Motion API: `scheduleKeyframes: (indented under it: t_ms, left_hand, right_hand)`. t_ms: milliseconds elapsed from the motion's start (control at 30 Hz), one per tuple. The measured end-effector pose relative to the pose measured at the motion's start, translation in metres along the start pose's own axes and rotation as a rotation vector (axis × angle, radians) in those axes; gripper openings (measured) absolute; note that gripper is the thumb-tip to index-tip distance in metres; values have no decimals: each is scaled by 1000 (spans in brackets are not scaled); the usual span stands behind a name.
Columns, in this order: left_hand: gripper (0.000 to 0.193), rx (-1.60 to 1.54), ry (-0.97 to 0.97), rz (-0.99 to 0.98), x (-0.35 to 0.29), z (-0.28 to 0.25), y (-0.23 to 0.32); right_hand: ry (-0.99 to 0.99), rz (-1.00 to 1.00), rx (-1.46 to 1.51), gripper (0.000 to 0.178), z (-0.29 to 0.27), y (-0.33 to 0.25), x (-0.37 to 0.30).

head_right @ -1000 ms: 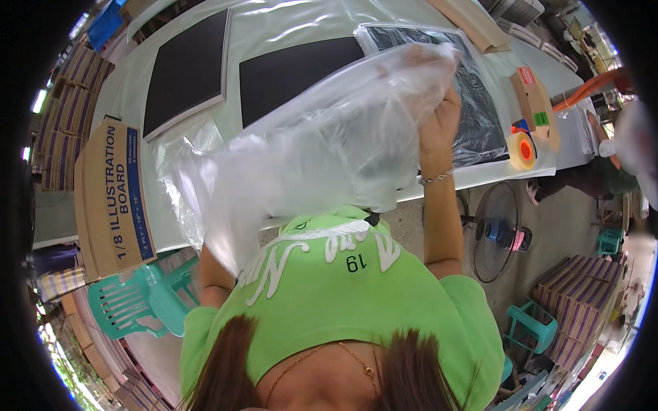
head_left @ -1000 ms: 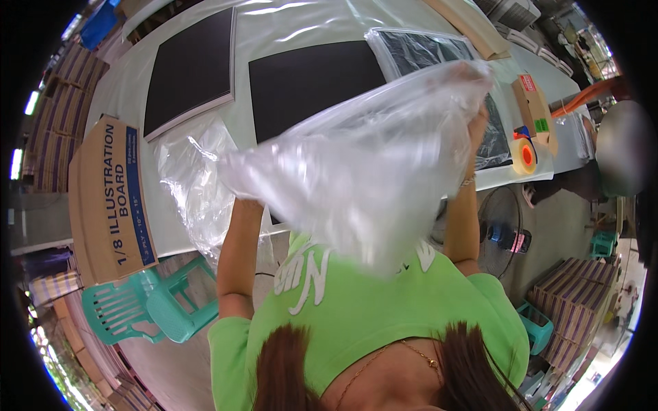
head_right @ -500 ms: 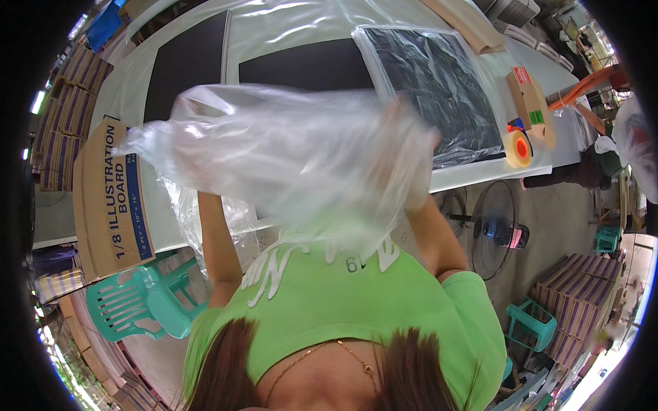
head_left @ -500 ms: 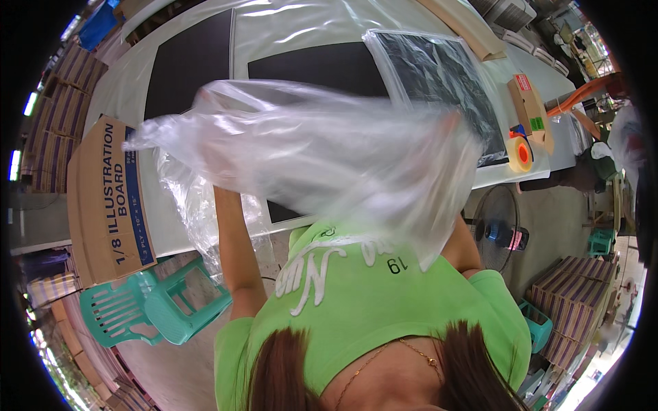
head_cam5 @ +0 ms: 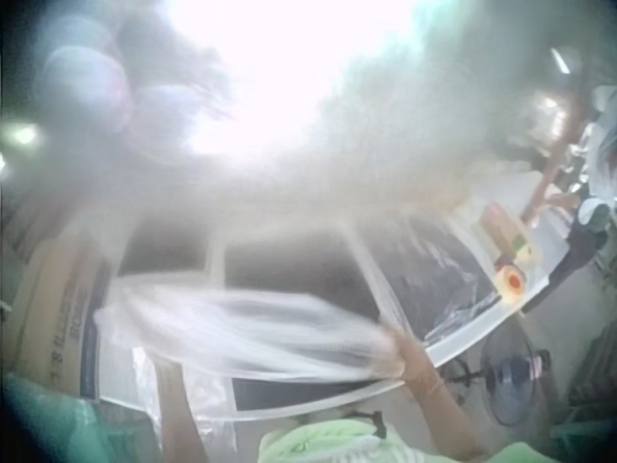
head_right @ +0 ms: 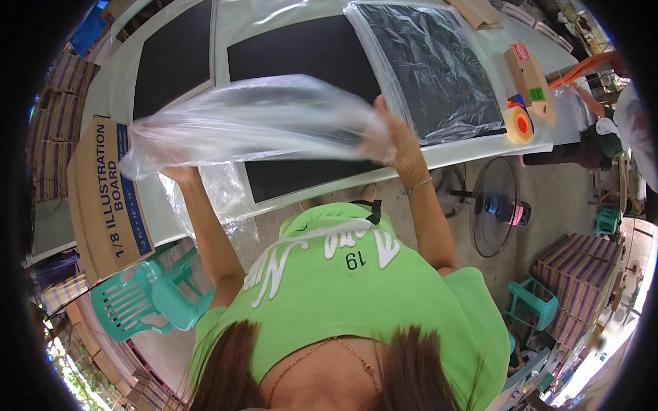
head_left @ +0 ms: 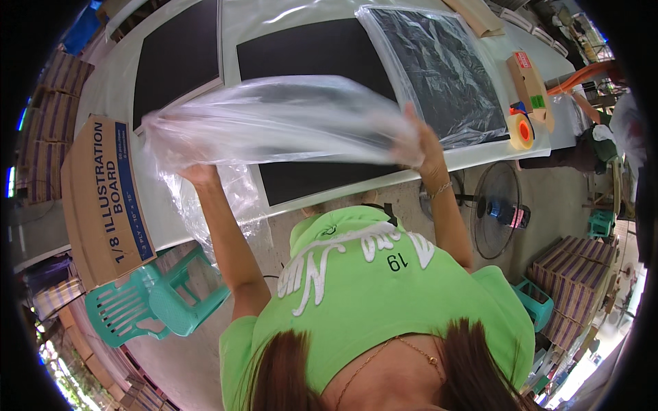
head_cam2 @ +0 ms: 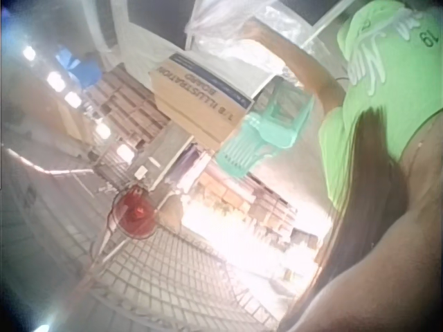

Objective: The person places black panels into plastic bags and stacks them on a table.

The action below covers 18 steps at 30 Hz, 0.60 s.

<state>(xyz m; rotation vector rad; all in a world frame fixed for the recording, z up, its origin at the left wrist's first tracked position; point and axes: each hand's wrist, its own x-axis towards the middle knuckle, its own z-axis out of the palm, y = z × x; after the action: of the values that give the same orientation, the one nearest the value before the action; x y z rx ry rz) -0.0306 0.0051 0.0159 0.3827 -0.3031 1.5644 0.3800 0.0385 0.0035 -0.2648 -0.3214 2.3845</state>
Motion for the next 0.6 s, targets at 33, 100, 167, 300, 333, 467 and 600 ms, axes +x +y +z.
scheduleKeyframes:
  t_ms: [33,100,167,300,333,467,600]
  left_hand:
    - [36,-57,13,13,5,-4,6]
    - [38,-161,40,43,16,-15,23]
    - [36,-249,104,18,20,-23,28]
    - [41,-245,177,-51,13,-16,19]
    - [43,-209,152,-68,6,-18,23]
    - [65,114,206,-312,-43,-23,42]
    - [64,936,790,-534,-107,-10,30]
  right_hand:
    - [146,145,-181,64,9,16,-7]
    - [439,361,-472,71,52,48,-15]
    - [99,393,-546,70,14,54,-32]
    - [-47,160,-254,80,7,51,-54]
    - [-17,94,-262,77,4,42,-55]
    - [97,-28,-280,60,-17,2,-65]
    - [423,-11,-479,37,-42,-5,-101]
